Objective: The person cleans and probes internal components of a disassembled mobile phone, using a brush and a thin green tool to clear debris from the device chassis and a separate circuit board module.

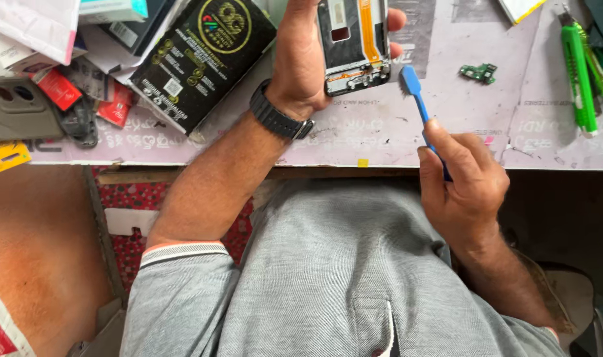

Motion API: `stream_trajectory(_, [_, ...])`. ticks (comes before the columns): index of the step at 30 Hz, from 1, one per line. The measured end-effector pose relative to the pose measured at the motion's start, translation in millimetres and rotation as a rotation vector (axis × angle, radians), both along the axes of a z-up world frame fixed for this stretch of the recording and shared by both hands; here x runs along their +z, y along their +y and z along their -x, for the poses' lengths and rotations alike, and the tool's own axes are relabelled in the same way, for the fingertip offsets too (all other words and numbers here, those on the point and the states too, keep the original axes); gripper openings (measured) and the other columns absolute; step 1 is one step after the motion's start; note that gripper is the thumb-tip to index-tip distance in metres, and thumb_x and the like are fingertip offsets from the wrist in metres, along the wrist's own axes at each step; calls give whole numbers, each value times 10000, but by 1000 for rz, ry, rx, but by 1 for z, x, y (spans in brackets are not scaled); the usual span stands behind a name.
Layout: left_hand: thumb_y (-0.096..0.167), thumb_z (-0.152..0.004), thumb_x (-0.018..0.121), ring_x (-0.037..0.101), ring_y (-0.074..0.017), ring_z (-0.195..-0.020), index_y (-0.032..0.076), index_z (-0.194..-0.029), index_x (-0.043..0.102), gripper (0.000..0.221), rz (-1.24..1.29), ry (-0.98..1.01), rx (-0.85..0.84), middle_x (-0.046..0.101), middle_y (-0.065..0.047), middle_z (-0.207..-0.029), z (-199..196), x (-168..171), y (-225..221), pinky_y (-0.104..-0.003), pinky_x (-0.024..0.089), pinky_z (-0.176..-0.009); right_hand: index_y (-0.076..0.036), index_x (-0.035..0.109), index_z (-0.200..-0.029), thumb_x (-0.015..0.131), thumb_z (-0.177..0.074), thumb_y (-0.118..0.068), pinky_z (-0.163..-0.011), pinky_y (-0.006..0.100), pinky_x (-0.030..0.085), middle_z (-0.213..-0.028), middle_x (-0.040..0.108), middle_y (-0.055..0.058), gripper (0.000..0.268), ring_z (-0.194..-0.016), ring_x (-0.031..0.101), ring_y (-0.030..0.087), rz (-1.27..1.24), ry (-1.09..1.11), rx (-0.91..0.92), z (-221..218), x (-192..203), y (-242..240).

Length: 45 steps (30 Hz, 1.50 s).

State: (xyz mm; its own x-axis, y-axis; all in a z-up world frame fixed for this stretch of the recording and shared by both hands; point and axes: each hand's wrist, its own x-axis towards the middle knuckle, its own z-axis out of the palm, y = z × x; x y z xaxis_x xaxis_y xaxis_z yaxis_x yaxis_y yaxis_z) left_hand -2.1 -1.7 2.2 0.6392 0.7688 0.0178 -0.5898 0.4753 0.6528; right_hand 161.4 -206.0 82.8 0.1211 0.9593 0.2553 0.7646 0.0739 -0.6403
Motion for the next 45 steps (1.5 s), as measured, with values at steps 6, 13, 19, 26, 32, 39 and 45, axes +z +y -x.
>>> stream_trajectory(6, [643, -1029, 438, 769, -361, -914, -32, -1295, 605, 744, 133, -55, -51, 720, -287, -1158, 1, -1, 4, -451, 671, -806, -11, 665, -1331, 766, -983, 27, -602, 348, 498, -946, 677, 140, 364, -705, 638, 233, 28, -41, 35, 9, -13, 2])
stream_trajectory(13, [654, -1020, 453, 769, -365, -916, -37, -1305, 600, 762, 124, -34, -44, 719, -293, -1154, -1, 0, 2, -459, 674, -812, -54, 659, -1354, 761, -996, 47, -614, 346, 523, -962, 679, 121, 385, -723, 652, 226, -73, -56, 115, 13, -13, 6])
stream_trajectory(19, [627, -1069, 457, 738, -341, -1047, -44, -1300, 586, 722, 42, -65, -16, 690, -281, -1173, -4, -7, 3, -481, 672, -892, -73, 652, -1377, 771, -987, 47, -586, 333, 505, -941, 662, 115, 424, -718, 635, 223, -43, -91, 122, 17, -10, 7])
stream_trajectory(26, [610, -1068, 441, 742, -332, -1041, -28, -1320, 593, 703, 51, -77, -15, 702, -277, -1137, -3, -8, 1, -481, 668, -884, -45, 667, -1336, 765, -971, 54, -590, 350, 507, -915, 663, 111, 391, -692, 633, 218, -76, -86, 158, 22, -10, 12])
stream_trajectory(32, [608, -1046, 413, 748, -363, -1007, -49, -1268, 597, 717, 159, -107, -73, 716, -284, -1169, -4, -10, 2, -488, 666, -889, -26, 681, -1284, 758, -945, 47, -576, 330, 505, -919, 679, 126, 356, -664, 643, 209, -52, -67, 174, 21, -13, 6])
stream_trajectory(39, [549, -1080, 384, 709, -375, -1103, -43, -1220, 573, 637, 385, -187, -39, 672, -215, -1129, -2, 19, -4, -588, 650, -931, 1, 523, -1416, 652, -1140, 61, -605, 228, 486, -972, 664, 93, 310, -716, 597, 96, -31, 411, -40, -11, -18, -18])
stream_trajectory(45, [494, -1102, 453, 667, -384, -1141, 1, -1308, 547, 542, 368, -153, 88, 628, -204, -1220, 2, 52, -30, -613, 621, -948, 10, 494, -1443, 598, -1150, 62, -547, 182, 461, -995, 652, 103, 316, -681, 555, 47, -18, 697, -9, -8, -38, -15])
